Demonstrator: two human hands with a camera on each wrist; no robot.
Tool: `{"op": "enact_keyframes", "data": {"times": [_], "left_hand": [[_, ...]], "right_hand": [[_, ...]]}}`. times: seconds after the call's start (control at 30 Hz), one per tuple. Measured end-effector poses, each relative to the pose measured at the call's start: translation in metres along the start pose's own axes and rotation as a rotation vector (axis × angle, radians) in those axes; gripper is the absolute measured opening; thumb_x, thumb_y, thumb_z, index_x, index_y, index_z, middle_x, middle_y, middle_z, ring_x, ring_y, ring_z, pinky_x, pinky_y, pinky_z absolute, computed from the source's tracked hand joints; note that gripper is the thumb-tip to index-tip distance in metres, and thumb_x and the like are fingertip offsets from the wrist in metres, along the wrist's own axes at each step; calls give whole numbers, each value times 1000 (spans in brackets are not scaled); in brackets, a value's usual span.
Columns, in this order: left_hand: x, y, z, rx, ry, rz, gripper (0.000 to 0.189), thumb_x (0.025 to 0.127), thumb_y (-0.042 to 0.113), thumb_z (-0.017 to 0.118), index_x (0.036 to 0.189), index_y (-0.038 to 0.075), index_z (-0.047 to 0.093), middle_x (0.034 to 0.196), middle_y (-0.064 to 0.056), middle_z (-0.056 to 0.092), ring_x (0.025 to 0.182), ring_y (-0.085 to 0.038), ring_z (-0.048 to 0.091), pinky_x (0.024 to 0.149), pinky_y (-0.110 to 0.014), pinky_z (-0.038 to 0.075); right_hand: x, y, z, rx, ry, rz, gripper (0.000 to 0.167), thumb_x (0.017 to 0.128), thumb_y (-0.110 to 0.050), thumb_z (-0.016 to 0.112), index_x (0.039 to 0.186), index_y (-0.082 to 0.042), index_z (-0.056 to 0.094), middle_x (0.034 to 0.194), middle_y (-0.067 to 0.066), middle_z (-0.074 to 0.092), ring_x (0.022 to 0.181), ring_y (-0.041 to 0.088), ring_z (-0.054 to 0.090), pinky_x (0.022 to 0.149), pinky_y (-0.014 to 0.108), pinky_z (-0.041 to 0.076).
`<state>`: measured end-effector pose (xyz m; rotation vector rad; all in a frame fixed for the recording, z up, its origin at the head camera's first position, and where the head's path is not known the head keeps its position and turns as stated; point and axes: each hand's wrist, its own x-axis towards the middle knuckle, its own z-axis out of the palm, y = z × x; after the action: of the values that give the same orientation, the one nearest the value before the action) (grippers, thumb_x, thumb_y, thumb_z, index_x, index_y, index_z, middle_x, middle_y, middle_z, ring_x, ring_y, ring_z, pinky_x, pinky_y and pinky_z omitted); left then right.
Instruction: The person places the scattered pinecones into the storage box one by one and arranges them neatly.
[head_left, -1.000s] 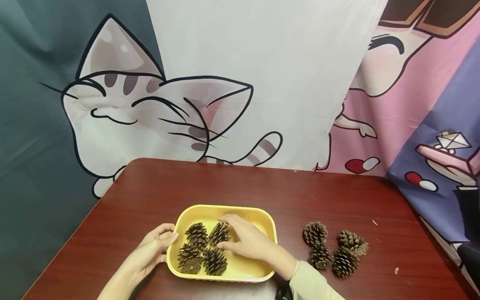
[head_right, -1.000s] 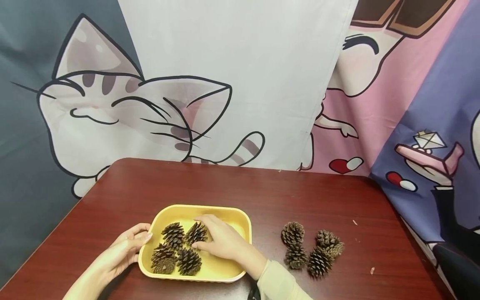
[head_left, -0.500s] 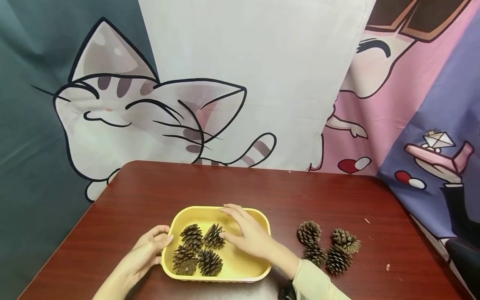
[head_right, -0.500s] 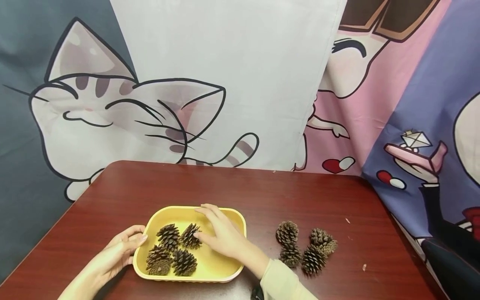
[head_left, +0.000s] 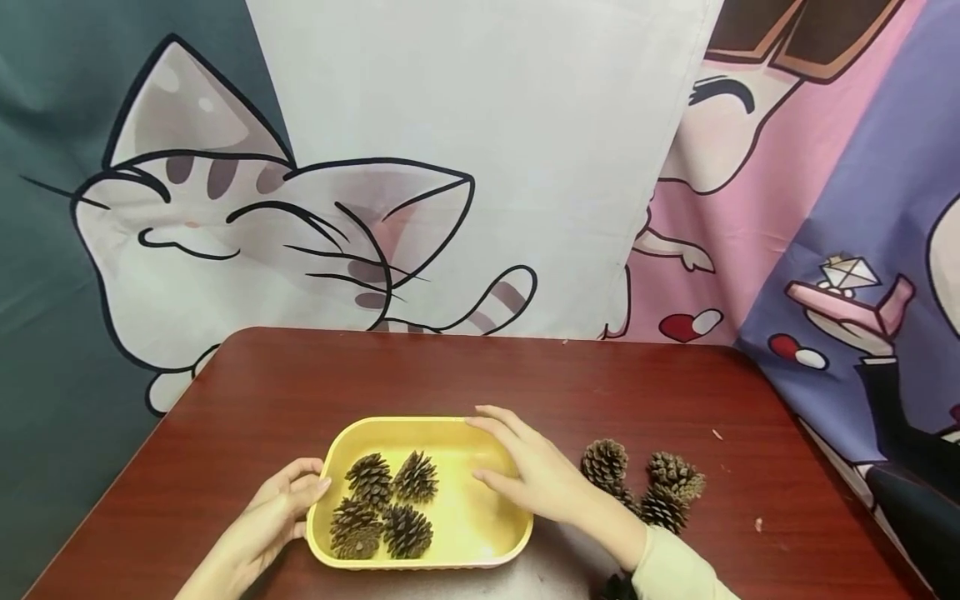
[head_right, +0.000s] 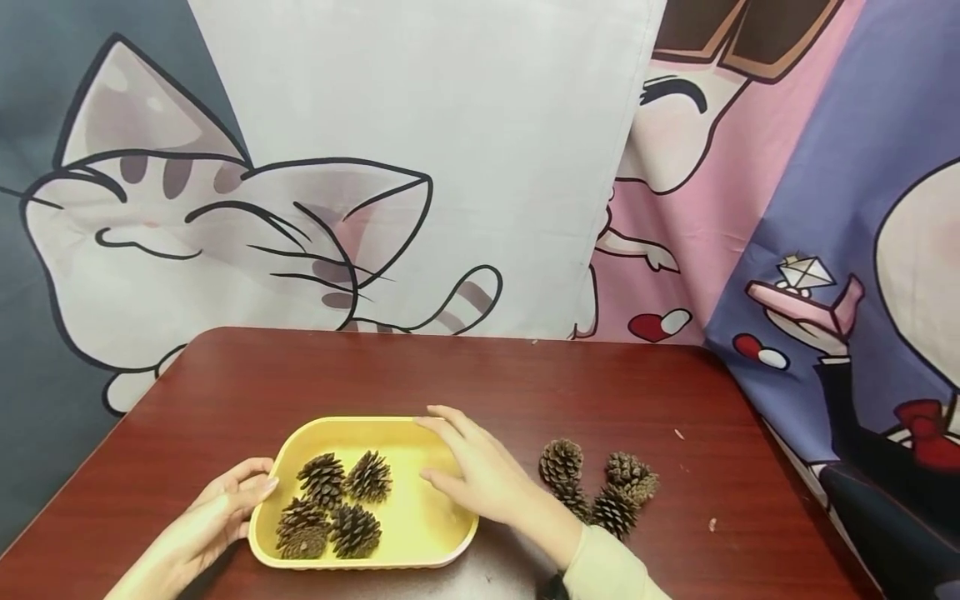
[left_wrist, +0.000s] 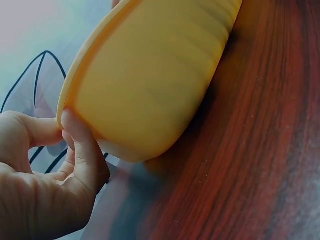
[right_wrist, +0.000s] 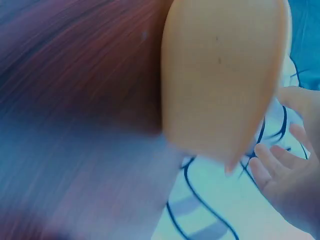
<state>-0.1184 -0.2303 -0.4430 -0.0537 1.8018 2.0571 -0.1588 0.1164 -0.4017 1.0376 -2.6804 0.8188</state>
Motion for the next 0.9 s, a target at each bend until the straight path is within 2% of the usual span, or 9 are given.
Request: {"op": "enact_keyframes", "data": {"times": [0.13,0.4,0.6,0.73,0.9], "left_hand": [[0,-2,-2,8,-4,6,16,97,17,50,108,15,39,91,4,59,85,-14,62,69,-36,54],[-3,-5,-8,48,13,-32,20,96,20,51,110,14,38,96,0,58,88,-17,61,73,-40,53],[1,-4,-8,31,-20,-32,20,97,20,50,111,14,38,96,0,58,89,-17,61,73,-40,52],[3,-3,-6,44,-17,-26,20,96,19,51,110,13,38,95,0,58,88,-17,60,73,-41,53],[5,-2,-6,57,-12,-33,20,96,19,51,109,13,38,94,0,57,88,-16,60,72,-41,53]], "right_hand": [[-20,14,-17,-65,21,19,58,85,-36,67,136,-28,43,143,-8,37,125,16,46,90,42,47],[-61,37,-37,-156,32,114,62,80,-36,73,135,-34,44,140,-9,41,123,14,47,91,43,47],[-85,52,-52,-209,46,111,66,74,-31,79,132,-29,48,137,-6,44,120,16,50,88,40,49],[-102,59,-60,-223,46,108,66,70,-28,82,129,-23,52,132,-3,49,115,15,53,85,39,50],[-117,64,-62,-296,49,77,65,66,-30,83,124,-21,56,122,-2,55,107,16,57,81,40,50]]}}
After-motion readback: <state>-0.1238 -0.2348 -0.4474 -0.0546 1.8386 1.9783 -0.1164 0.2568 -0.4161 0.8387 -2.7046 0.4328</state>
